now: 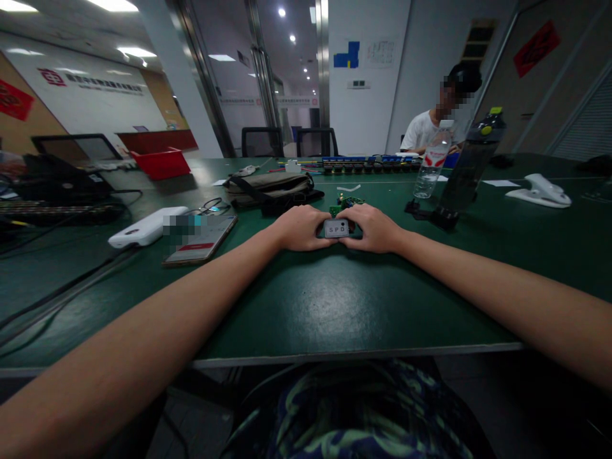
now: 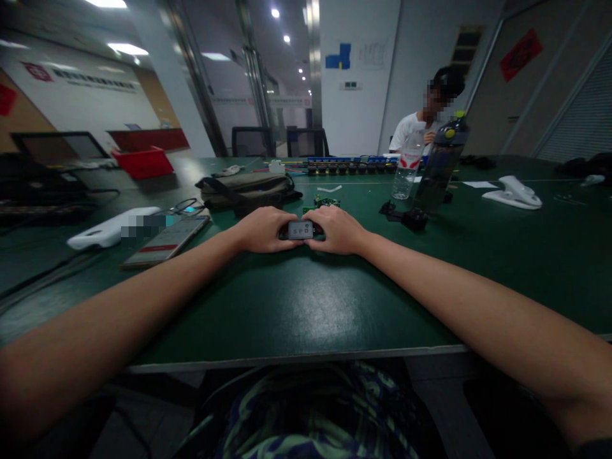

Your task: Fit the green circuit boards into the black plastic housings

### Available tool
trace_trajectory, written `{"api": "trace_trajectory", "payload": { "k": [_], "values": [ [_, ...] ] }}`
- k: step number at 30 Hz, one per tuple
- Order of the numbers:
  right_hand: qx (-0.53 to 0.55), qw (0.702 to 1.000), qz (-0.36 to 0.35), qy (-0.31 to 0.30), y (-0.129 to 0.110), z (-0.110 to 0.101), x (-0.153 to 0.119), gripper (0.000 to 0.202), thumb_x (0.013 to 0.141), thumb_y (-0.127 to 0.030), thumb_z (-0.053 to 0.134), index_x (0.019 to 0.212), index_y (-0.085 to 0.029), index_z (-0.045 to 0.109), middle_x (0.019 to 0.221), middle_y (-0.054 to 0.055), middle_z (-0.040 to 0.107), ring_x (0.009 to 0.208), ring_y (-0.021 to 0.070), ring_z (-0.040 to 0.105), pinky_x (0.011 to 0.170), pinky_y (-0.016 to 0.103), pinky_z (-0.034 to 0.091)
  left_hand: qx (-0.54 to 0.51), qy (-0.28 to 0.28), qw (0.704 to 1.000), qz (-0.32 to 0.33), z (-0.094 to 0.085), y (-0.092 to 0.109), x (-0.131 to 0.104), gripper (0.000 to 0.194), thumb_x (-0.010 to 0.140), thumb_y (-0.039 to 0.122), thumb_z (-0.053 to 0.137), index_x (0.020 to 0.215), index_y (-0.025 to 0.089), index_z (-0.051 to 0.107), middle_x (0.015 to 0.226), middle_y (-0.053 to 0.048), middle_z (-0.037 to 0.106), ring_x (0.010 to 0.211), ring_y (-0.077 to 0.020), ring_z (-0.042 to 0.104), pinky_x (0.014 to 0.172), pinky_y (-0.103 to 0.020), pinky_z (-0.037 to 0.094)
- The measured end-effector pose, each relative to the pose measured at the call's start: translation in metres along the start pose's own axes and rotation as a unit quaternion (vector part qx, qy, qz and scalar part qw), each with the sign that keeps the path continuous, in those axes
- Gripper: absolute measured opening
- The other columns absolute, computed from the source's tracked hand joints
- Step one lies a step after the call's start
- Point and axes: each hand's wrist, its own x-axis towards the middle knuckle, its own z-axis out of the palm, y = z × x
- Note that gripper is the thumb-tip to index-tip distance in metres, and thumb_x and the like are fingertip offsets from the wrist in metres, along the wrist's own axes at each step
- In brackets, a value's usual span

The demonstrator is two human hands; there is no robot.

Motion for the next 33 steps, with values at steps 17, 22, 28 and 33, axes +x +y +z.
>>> {"api": "trace_trajectory", "payload": {
  "k": [17,22,28,33],
  "values": [
    [0.008,1.000,-0.012,0.014,0.0004,-0.0004,0.0004,0.037,0.079,-0.036,0.062,0.110,-0.015,0.060,0.092,0.011,0.067,0.081,0.0243,0.059,0.079,0.035,0.043,-0.004,0.003,1.000,-0.001,-0.0007,-0.0004,-0.0008,0.042,0.084,0.054,0.052,0.092,0.016,0.068,0.080,-0.009,0.073,0.071,-0.0233,0.068,0.059,-0.029,0.043],
    [0.010,1.000,-0.013,0.013,0.0002,-0.0005,0.0004,0.036,0.079,-0.036,0.062,0.109,-0.016,0.060,0.094,0.011,0.068,0.082,0.0245,0.059,0.078,0.036,0.044,-0.002,0.003,1.000,-0.001,0.0005,-0.0010,-0.0004,0.043,0.084,0.055,0.052,0.090,0.015,0.068,0.078,-0.009,0.072,0.069,-0.0230,0.068,0.058,-0.029,0.042],
    [0.011,1.000,-0.013,0.012,0.0003,-0.0007,0.0004,0.036,0.079,-0.036,0.062,0.109,-0.016,0.060,0.093,0.011,0.068,0.082,0.0247,0.059,0.078,0.036,0.044,-0.002,0.001,1.000,-0.003,0.0000,-0.0009,0.0000,0.042,0.083,0.053,0.052,0.091,0.015,0.069,0.079,-0.008,0.073,0.070,-0.0224,0.068,0.058,-0.028,0.043],
    [0.010,1.000,-0.012,0.012,-0.0009,-0.0017,0.0004,0.036,0.079,-0.035,0.062,0.109,-0.015,0.061,0.093,0.011,0.068,0.082,0.0245,0.059,0.079,0.036,0.044,-0.004,0.000,1.000,-0.005,-0.0007,0.0000,-0.0002,0.041,0.083,0.052,0.053,0.091,0.015,0.068,0.080,-0.009,0.073,0.071,-0.0227,0.069,0.058,-0.028,0.043]
  ]
}}
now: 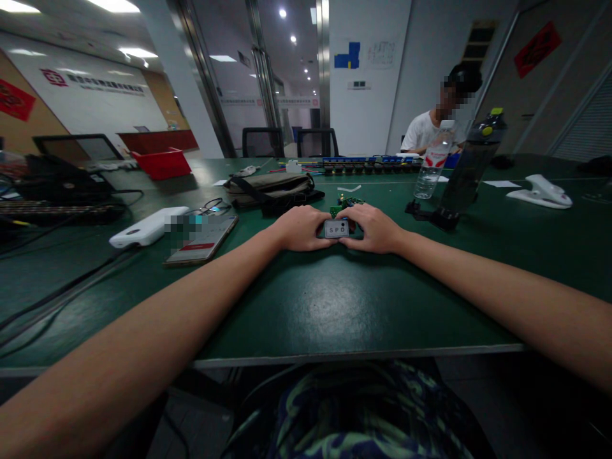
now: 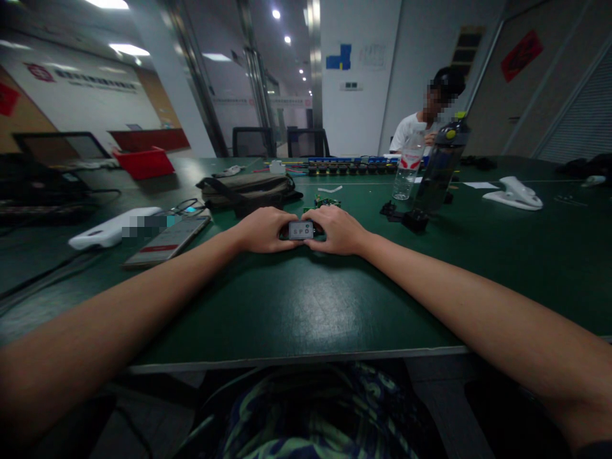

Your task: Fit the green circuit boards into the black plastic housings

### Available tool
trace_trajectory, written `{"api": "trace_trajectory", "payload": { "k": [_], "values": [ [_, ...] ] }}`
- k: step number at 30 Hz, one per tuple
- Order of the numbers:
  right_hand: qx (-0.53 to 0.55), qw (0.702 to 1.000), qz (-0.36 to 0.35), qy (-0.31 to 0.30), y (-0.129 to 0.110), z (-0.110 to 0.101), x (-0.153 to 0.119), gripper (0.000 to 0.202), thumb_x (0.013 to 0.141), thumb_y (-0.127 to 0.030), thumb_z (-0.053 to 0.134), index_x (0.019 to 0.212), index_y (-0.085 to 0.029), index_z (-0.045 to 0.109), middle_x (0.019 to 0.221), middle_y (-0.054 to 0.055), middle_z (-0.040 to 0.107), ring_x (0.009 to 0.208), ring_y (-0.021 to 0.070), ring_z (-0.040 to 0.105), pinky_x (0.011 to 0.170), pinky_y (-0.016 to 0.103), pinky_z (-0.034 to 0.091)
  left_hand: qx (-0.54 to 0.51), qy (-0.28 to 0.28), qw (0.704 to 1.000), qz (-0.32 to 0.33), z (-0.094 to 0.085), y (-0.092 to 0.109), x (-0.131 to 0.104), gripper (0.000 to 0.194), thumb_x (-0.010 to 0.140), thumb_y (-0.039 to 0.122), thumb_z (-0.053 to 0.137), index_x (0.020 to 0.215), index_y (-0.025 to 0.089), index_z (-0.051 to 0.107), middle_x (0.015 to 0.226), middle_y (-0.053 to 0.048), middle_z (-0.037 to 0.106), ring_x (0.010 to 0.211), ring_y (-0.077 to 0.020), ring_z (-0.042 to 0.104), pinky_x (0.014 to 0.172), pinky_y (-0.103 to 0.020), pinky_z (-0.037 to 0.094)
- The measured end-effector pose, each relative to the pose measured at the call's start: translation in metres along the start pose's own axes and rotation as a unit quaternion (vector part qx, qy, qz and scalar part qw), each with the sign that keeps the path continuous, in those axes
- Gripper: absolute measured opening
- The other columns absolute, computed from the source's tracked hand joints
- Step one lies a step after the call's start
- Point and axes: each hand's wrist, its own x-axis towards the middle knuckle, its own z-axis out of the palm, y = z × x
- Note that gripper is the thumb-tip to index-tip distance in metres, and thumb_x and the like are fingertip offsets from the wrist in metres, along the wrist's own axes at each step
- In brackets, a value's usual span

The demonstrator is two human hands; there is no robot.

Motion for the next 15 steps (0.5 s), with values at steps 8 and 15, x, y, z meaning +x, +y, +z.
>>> {"api": "trace_trajectory", "payload": {
  "k": [8,15],
  "values": [
    [-0.001,1.000,0.001,0.001,-0.0009,-0.0004,0.0000,0.036,0.079,-0.035,0.062,0.108,-0.015,0.061,0.092,0.011,0.068,0.081,0.0243,0.059,0.078,0.036,0.044,-0.004,0.001,1.000,0.002,-0.0002,0.0006,-0.0002,0.041,0.084,0.052,0.055,0.090,0.015,0.069,0.080,-0.009,0.073,0.070,-0.0235,0.068,0.059,-0.029,0.043],
    [0.002,1.000,-0.001,0.003,-0.0005,0.0002,-0.0002,0.036,0.079,-0.034,0.062,0.109,-0.014,0.061,0.094,0.012,0.068,0.083,0.0248,0.060,0.078,0.036,0.044,-0.005,0.002,1.000,0.002,0.0011,-0.0003,0.0000,0.042,0.084,0.054,0.053,0.088,0.015,0.068,0.079,-0.009,0.073,0.067,-0.0220,0.067,0.058,-0.028,0.043]
  ]
}}
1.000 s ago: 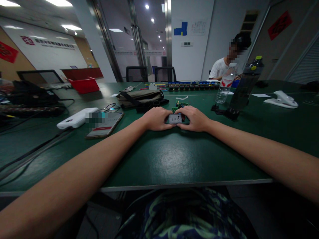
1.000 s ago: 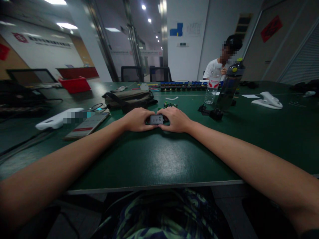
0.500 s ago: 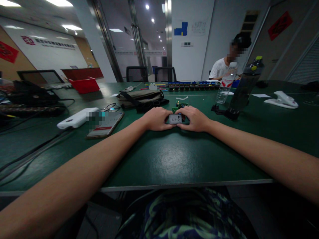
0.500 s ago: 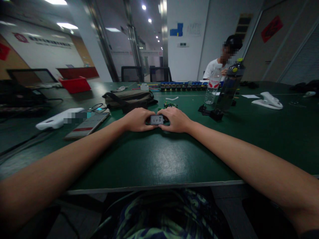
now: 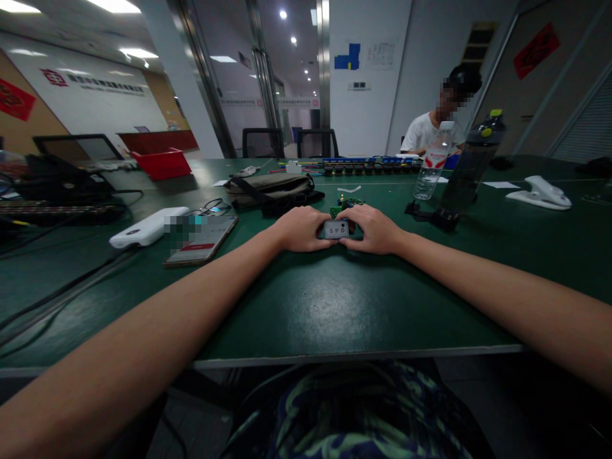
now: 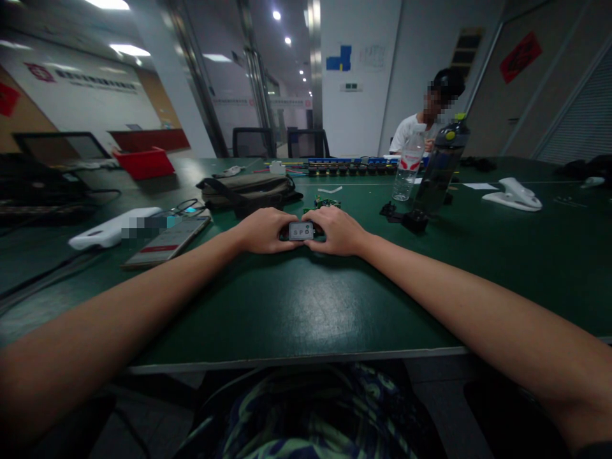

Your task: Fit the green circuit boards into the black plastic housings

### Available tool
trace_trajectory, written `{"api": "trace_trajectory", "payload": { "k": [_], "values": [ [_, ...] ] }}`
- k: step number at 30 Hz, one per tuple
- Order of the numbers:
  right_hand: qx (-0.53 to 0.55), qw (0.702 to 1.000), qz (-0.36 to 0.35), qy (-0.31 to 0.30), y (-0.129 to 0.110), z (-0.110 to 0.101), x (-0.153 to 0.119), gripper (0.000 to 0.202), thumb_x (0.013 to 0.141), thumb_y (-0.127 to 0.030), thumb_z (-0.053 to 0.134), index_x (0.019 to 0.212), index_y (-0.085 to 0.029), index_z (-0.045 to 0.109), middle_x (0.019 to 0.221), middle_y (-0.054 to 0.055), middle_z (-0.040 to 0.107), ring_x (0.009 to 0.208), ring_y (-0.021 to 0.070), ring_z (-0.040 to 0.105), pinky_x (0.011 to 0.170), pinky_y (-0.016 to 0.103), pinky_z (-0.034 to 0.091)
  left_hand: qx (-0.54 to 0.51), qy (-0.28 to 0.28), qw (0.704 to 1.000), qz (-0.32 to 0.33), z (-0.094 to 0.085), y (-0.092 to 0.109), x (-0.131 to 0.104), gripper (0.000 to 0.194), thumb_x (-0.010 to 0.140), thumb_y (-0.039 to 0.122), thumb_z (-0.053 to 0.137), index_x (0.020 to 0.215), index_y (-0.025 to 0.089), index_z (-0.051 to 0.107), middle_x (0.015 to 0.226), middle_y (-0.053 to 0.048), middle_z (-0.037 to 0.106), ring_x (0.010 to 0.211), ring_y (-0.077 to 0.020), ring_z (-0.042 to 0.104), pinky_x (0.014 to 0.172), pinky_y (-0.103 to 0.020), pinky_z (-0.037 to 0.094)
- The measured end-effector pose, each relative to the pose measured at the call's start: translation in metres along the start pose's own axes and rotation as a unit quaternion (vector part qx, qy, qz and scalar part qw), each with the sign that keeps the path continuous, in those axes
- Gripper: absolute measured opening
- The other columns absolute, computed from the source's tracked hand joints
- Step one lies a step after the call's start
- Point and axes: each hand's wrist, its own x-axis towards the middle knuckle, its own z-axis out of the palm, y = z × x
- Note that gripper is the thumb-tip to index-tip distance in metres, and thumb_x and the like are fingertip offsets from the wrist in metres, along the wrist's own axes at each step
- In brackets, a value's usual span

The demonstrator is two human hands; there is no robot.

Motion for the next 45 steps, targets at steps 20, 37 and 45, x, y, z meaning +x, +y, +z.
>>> {"api": "trace_trajectory", "payload": {
  "k": [20,37,45],
  "values": [
    [-0.007,1.000,0.008,0.007,0.002,0.003,-0.001,0.035,0.079,-0.033,0.063,0.108,-0.014,0.061,0.093,0.011,0.068,0.082,0.0243,0.059,0.079,0.036,0.044,-0.008,0.011,1.000,0.004,-0.004,0.000,-0.001,0.041,0.085,0.052,0.052,0.097,0.017,0.068,0.082,-0.007,0.074,0.072,-0.0236,0.069,0.061,-0.030,0.043],
    [-0.029,0.999,0.030,-0.007,0.006,0.005,0.000,0.038,0.081,-0.039,0.065,0.109,-0.012,0.064,0.085,0.010,0.066,0.080,0.0251,0.058,0.076,0.036,0.043,0.018,0.035,0.999,-0.017,-0.010,0.004,-0.002,0.047,0.085,0.059,0.050,0.102,0.016,0.057,0.089,-0.010,0.072,0.077,-0.0271,0.069,0.061,-0.032,0.044],
    [-0.015,1.000,0.000,0.005,0.001,0.001,0.000,0.041,0.082,-0.035,0.061,0.117,-0.013,0.059,0.084,0.008,0.064,0.078,0.0233,0.056,0.077,0.034,0.042,0.034,0.017,0.999,-0.036,-0.011,0.004,-0.002,0.046,0.081,0.057,0.054,0.104,0.017,0.052,0.083,-0.008,0.071,0.074,-0.0276,0.069,0.058,-0.031,0.042]
  ]
}}
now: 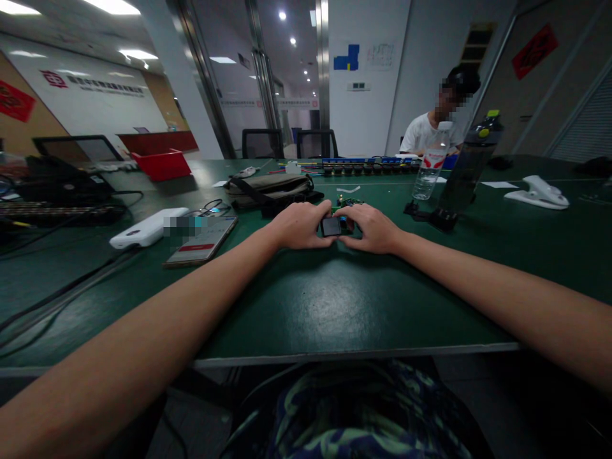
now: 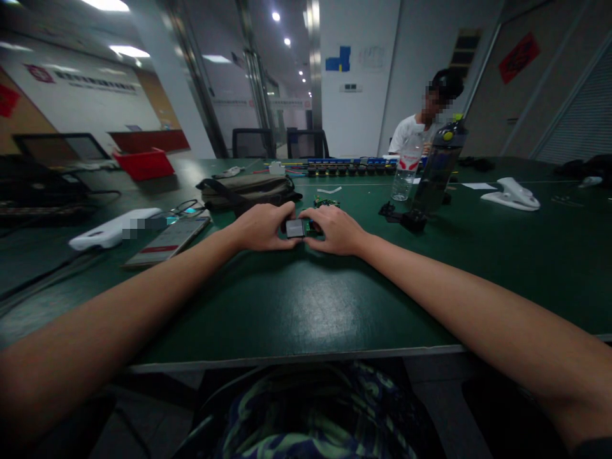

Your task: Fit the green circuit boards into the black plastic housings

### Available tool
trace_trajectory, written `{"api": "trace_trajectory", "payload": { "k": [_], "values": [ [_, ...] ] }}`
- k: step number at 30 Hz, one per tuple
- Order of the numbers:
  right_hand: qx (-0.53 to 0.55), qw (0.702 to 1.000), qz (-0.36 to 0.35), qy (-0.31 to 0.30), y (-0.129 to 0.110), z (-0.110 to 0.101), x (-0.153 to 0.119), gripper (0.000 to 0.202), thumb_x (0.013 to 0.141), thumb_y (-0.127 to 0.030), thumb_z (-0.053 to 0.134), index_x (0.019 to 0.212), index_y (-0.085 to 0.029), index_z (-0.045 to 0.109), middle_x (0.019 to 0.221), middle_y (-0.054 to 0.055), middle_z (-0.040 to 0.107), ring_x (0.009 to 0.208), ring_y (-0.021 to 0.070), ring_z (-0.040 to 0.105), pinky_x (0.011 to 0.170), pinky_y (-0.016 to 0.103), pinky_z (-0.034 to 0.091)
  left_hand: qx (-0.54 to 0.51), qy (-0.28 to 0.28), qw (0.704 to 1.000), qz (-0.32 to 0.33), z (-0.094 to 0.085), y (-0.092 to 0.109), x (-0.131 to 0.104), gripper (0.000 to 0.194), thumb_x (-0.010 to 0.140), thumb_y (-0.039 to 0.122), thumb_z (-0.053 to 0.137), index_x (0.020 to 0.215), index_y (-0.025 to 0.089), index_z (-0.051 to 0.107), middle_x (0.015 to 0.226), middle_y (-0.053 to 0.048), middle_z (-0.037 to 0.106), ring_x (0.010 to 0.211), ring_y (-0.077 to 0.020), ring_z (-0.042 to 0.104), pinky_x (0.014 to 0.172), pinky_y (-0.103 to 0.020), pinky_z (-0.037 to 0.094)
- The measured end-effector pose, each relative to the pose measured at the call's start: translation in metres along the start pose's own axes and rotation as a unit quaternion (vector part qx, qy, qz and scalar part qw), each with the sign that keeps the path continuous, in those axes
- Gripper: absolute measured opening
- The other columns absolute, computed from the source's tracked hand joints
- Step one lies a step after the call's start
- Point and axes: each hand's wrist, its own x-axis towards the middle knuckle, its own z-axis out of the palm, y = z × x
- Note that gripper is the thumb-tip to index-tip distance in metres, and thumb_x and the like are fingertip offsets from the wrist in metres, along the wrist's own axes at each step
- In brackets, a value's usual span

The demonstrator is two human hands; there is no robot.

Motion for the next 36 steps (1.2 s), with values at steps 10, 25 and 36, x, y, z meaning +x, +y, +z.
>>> {"api": "trace_trajectory", "payload": {
  "k": [10,25,36],
  "values": [
    [0.004,1.000,-0.002,0.012,0.0029,0.0021,-0.0011,0.032,0.082,-0.035,0.061,0.107,-0.015,0.059,0.082,0.007,0.063,0.077,0.0232,0.055,0.076,0.034,0.041,-0.040,0.023,0.999,0.018,0.0026,-0.0023,-0.0003,0.041,0.080,0.051,0.056,0.105,0.018,0.054,0.089,-0.007,0.072,0.080,-0.0251,0.070,0.062,-0.029,0.044],
    [0.004,1.000,-0.004,0.001,0.0013,0.0006,-0.0010,0.032,0.082,-0.033,0.061,0.109,-0.014,0.059,0.081,0.007,0.062,0.075,0.0222,0.054,0.075,0.033,0.040,0.007,-0.035,0.999,0.034,0.0064,-0.0074,0.0010,0.047,0.085,0.057,0.049,0.099,0.016,0.067,0.095,-0.011,0.074,0.084,-0.0280,0.071,0.066,-0.032,0.049],
    [0.005,1.000,-0.015,0.005,-0.0006,-0.0018,0.0000,0.032,0.081,-0.036,0.061,0.106,-0.015,0.059,0.083,0.008,0.063,0.076,0.0226,0.054,0.075,0.034,0.040,0.042,-0.056,0.997,0.032,0.0031,-0.0041,0.0012,0.052,0.085,0.061,0.047,0.101,0.015,0.068,0.089,-0.012,0.074,0.077,-0.0277,0.071,0.059,-0.031,0.047]
  ]
}}
